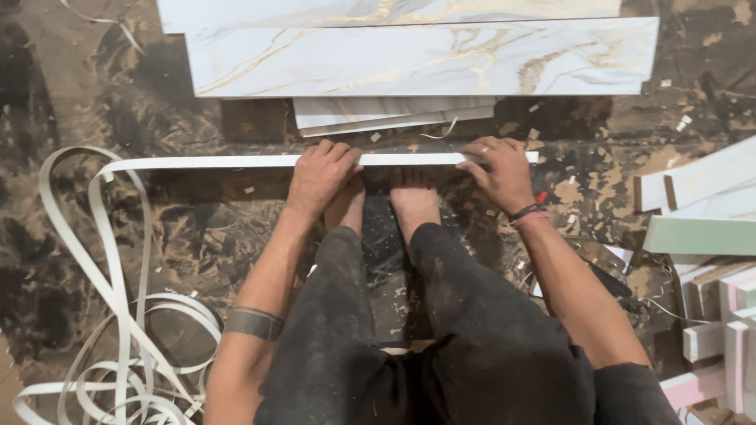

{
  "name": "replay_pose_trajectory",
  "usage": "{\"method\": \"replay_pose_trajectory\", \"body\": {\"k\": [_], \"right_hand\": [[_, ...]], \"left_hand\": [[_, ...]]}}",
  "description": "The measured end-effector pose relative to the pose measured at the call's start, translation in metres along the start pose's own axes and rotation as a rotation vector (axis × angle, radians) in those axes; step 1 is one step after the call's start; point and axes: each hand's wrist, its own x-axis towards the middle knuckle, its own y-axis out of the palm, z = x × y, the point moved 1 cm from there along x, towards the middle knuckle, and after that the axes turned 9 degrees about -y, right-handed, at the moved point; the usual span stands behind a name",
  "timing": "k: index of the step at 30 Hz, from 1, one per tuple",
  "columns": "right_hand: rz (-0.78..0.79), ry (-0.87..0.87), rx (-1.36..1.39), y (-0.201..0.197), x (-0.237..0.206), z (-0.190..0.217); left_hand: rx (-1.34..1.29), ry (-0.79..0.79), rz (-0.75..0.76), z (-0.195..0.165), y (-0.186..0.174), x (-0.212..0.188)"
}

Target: The person sits on the floor and uses a hand-held edge banding iron to press white edge banding tape onto the cut edges of marble-patterned PVC panels, running the iron along the tape to adhere it, then sets finished panels aside and picks up the next panel.

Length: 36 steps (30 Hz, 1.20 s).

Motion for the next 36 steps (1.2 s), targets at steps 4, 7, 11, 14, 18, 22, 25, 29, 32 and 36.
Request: {"method": "replay_pose_trajectory", "body": {"k": [4,7,11,14,18,22,25,29,32,36], "right_hand": [[-0.007,0.017,0.063,0.0,0.0,0.0],[0.005,0.036,0.099,0.001,0.001,0.003],[0.034,0.043,0.11,0.0,0.005,0.008],[0.132,0.053,0.097,-0.011,0.016,0.015],[0.344,0.045,0.072,-0.011,0.061,0.046],[0.383,-0.138,-0.043,0.037,0.126,0.106],[0.202,-0.178,-0.081,0.071,0.162,0.128],[0.228,-0.112,-0.144,0.062,0.162,0.1],[0.246,-0.093,-0.187,0.025,0.13,0.05],[0.495,0.361,-0.271,-0.019,0.073,-0.034]], "left_hand": [[-0.019,-0.026,0.043,0.02,-0.01,-0.01],[-0.045,-0.025,0.054,0.024,-0.012,-0.012],[-0.078,-0.016,0.046,0.026,-0.016,-0.013],[-0.052,-0.022,0.079,0.03,-0.018,-0.017],[-0.036,-0.05,0.036,0.031,-0.016,-0.025],[-0.007,-0.046,0.022,0.029,-0.007,-0.023],[-0.002,-0.065,0.02,0.029,0.001,-0.012],[0.028,-0.076,0.05,0.036,0.009,-0.003],[0.012,-0.06,0.045,0.04,0.01,-0.003],[-0.022,-0.072,0.031,0.038,0.008,-0.005]]}}
